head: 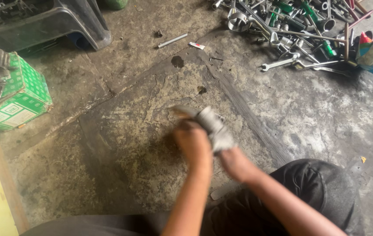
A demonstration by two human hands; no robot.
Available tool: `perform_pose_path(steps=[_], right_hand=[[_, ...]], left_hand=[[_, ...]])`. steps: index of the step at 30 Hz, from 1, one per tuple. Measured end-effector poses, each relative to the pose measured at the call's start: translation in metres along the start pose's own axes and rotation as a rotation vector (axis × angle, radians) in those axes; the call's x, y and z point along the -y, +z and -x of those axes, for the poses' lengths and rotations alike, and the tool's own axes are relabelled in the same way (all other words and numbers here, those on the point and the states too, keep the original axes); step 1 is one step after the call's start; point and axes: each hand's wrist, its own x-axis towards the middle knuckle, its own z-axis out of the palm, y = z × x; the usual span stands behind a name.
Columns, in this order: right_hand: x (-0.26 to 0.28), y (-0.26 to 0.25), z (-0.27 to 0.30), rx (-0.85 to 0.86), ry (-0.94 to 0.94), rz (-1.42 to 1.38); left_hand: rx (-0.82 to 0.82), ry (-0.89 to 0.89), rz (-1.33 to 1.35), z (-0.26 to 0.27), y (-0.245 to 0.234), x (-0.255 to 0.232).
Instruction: The person sits on the floor and cleans a curved metal part using a cloth and a small metal file. They wipe the part repeatedly and then use the file to scrape the surface, removing residue.
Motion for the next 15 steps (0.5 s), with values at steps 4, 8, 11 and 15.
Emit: perform_pose_path(steps=[4,8,11,15], right_hand=[[-0.037,-0.057,-0.016,-0.077,0.309,0.015],[-0.012,-0.046,-0.009,-0.102,-0.05,-0.216],[0.023,-0.009,-0.009,-0.039,-0.054,-0.105],[0.043,0.026,0.012,0.041,-0.124,0.071]], left_hand=[[0.318,0.039,-0.357,0.021,0.018,0.038],[0.317,-0.121,-0.324,0.02,0.017,0.029],[0.107,-0.157,0.013,0.006,0.004,0.019],[-0.131,-0.269,0.361,-0.05,-0.034,0.005]])
